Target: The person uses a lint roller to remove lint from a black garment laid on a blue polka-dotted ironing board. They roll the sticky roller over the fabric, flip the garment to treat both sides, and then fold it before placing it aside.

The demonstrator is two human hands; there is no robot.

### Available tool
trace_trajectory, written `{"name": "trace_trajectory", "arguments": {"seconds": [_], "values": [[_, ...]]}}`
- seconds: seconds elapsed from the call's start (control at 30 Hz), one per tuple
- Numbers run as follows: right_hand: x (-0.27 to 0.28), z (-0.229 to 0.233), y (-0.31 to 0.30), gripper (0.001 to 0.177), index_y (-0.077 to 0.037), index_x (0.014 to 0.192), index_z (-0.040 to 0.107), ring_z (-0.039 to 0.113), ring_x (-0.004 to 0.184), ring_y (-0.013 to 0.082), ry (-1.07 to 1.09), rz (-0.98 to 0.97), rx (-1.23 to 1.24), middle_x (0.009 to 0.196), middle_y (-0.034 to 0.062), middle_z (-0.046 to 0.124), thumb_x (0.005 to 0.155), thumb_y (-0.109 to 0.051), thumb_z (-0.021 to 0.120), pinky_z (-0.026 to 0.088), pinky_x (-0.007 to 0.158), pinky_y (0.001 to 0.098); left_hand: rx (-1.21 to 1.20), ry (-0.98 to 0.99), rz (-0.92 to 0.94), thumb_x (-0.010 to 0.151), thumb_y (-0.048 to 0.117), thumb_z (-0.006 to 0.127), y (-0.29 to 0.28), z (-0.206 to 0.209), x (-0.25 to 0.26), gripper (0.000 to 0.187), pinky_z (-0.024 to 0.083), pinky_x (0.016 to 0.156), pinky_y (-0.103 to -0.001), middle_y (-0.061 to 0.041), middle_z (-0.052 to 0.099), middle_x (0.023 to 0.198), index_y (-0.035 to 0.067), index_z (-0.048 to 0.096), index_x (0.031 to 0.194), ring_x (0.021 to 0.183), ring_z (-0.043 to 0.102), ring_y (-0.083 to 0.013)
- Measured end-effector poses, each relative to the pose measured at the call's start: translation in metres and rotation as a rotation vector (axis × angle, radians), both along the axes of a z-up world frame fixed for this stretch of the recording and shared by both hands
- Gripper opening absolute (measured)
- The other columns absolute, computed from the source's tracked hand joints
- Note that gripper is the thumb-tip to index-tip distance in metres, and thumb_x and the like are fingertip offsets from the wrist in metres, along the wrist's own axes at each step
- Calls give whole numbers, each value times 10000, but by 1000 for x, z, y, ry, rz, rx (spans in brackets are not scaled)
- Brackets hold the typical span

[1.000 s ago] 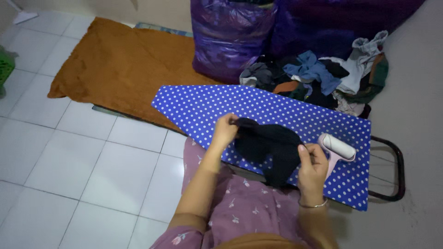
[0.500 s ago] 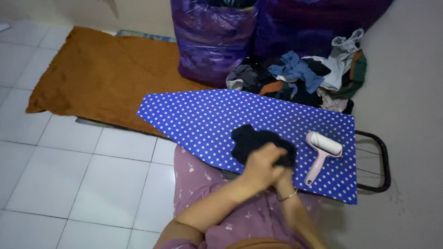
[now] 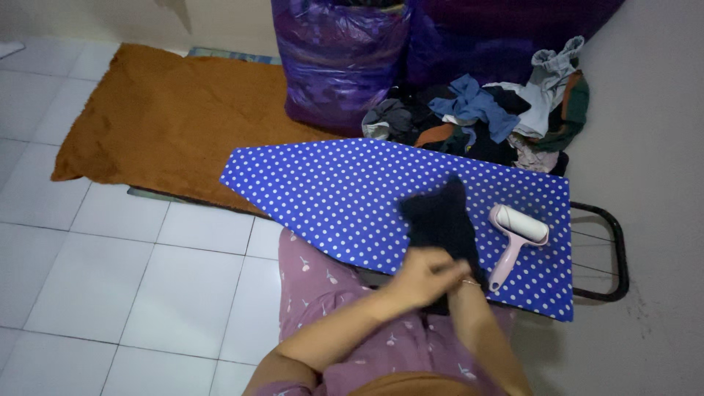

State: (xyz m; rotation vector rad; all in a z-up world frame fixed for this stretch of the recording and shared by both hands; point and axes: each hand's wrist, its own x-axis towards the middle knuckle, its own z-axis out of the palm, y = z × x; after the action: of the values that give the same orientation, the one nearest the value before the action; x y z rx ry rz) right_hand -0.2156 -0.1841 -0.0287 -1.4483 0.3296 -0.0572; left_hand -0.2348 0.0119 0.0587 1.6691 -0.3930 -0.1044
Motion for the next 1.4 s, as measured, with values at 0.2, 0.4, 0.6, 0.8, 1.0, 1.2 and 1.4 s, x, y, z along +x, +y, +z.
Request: {"name": "trace_trajectory", "arguments": {"seconds": [0.2, 0.4, 0.6, 0.8, 1.0, 1.2, 1.4], "values": [[-35, 11, -2, 365, -51, 1292, 654, 624, 935, 169, 89, 82, 42, 1113, 73, 706, 960, -166, 554, 466, 807, 332, -681, 737, 145, 942, 240, 730, 52, -17, 62, 252, 519, 610, -297, -52, 731, 786, 0, 755, 870, 656, 658, -140], [-33, 35, 25, 421, -47, 1347, 650, 617, 902, 172, 334, 442, -27, 1107, 92, 709, 973, -218, 559, 452, 771, 336, -576, 618, 332, 949, 200, 744, 82, -21, 78, 226, 537, 656, -301, -80, 744, 864, -24, 762, 922, 726, 673, -146], [3, 107, -32, 176, -26, 1166, 623, 591, 829, 65, -250, 31, -147, 1005, 8, 656, 1009, 24, 685, 490, 720, 210, -1030, 550, 511, 963, 210, 714, 152, -31, 94, 259, 584, 844, -362, -107, 739, 1034, -18, 702, 1085, 898, 727, -217], [-3, 134, 4, 169, -64, 1177, 647, 597, 870, 115, -267, -96, -447, 1101, 63, 641, 1038, 26, 677, 503, 704, 225, -925, 446, 275, 1073, 247, 728, 117, -21, 77, 335, 560, 925, -393, -88, 625, 1116, 33, 545, 1253, 1073, 641, -219], [8, 124, 88, 513, 28, 1308, 514, 653, 892, 149, -556, 97, -615, 992, 84, 654, 865, -51, 761, 531, 776, 292, 116, -149, 58, 932, 414, 709, 55, 46, 31, 460, 548, 780, -424, -171, 667, 917, 10, 660, 1148, 864, 674, -308], [24, 147, 45, 158, -13, 1081, 695, 626, 672, 177, -605, -206, -946, 783, 85, 655, 925, 7, 709, 505, 655, 314, 745, -298, 67, 797, 435, 816, 88, 78, 35, 454, 534, 766, -479, -191, 681, 878, 16, 681, 908, 850, 675, -389], [76, 159, 18, 118, -44, 1040, 744, 665, 781, 257, -657, -132, -1064, 881, 126, 688, 953, -6, 674, 515, 732, 367, 608, -792, 17, 839, 233, 785, 91, 82, 105, 239, 524, 801, -471, -149, 658, 850, 40, 651, 794, 897, 646, -358]]}}
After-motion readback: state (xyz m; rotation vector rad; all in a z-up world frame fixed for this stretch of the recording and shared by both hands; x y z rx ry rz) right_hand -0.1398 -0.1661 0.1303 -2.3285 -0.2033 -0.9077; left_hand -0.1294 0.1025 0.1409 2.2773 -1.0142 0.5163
